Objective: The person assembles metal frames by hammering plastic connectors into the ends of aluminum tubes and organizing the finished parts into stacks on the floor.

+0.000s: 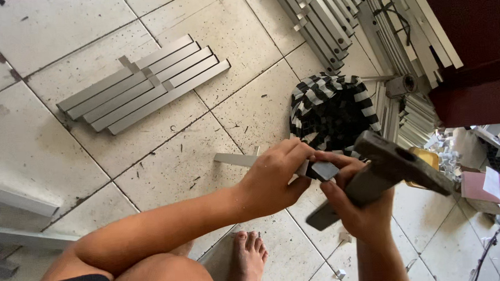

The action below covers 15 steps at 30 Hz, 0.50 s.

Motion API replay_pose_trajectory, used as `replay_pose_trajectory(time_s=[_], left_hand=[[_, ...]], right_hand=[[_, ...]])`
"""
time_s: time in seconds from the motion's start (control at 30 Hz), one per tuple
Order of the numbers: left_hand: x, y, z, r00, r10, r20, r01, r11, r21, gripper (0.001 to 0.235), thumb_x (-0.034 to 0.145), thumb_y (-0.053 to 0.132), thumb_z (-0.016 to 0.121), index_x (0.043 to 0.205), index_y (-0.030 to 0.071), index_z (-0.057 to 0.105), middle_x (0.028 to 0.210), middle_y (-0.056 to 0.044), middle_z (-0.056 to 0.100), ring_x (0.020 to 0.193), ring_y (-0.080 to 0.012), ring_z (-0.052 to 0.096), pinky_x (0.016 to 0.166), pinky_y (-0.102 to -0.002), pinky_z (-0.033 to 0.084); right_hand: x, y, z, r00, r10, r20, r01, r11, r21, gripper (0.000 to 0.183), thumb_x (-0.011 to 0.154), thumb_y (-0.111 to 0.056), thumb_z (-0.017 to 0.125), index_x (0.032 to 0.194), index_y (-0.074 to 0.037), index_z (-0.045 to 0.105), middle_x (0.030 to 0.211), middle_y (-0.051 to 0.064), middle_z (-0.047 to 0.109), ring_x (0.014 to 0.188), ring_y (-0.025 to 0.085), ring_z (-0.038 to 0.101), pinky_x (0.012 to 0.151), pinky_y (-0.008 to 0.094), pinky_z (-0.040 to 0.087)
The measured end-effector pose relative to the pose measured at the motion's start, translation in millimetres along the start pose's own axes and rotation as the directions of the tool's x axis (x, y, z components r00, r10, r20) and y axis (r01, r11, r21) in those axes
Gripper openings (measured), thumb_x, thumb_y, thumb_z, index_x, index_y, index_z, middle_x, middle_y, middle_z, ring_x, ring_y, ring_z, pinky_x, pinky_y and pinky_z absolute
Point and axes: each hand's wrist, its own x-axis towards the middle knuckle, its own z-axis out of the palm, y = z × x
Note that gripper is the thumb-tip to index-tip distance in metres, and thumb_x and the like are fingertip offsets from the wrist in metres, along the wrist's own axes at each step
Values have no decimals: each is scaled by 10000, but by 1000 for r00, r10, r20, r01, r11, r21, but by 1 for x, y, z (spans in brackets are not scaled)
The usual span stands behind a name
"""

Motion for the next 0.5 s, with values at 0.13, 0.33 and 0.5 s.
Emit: replay_pose_trajectory(time_s=[0.13, 0.33, 0.5], left_hand=[[-1, -1, 5, 1000, 5, 9, -5, 1000, -5, 321, 777, 21, 602, 1089, 48, 530, 970, -145, 566, 858, -356, 566, 745, -464, 463], [-1, 0, 5, 1000, -8, -3, 8, 1000, -7, 271, 802, 18, 507, 1072, 44, 502, 982, -180, 561, 855, -399, 564, 732, -491, 451], [-3, -2, 8, 1000, -9, 12, 8, 999, 33, 432, 731, 50, 556, 1161, 43, 514, 1009, -170, 550, 905, -389, 563, 768, -494, 460]], right_hand=[[-5, -6, 0, 1000, -2, -13, 2, 1000, -19, 250, 846, -45, 688, 717, -102, 482, 1142, 268, 708, 1085, 261, 715, 992, 370, 522], [-13, -1, 35, 956, 132, -262, -80, 976, 202, 198, 885, -56, 629, 812, -131, 461, 1168, 259, 686, 1165, 324, 681, 1099, 439, 474], [-19, 1, 48, 913, 157, -376, -75, 972, 224, 276, 861, 6, 649, 792, -138, 423, 1169, 192, 670, 1189, 289, 668, 1184, 477, 450]])
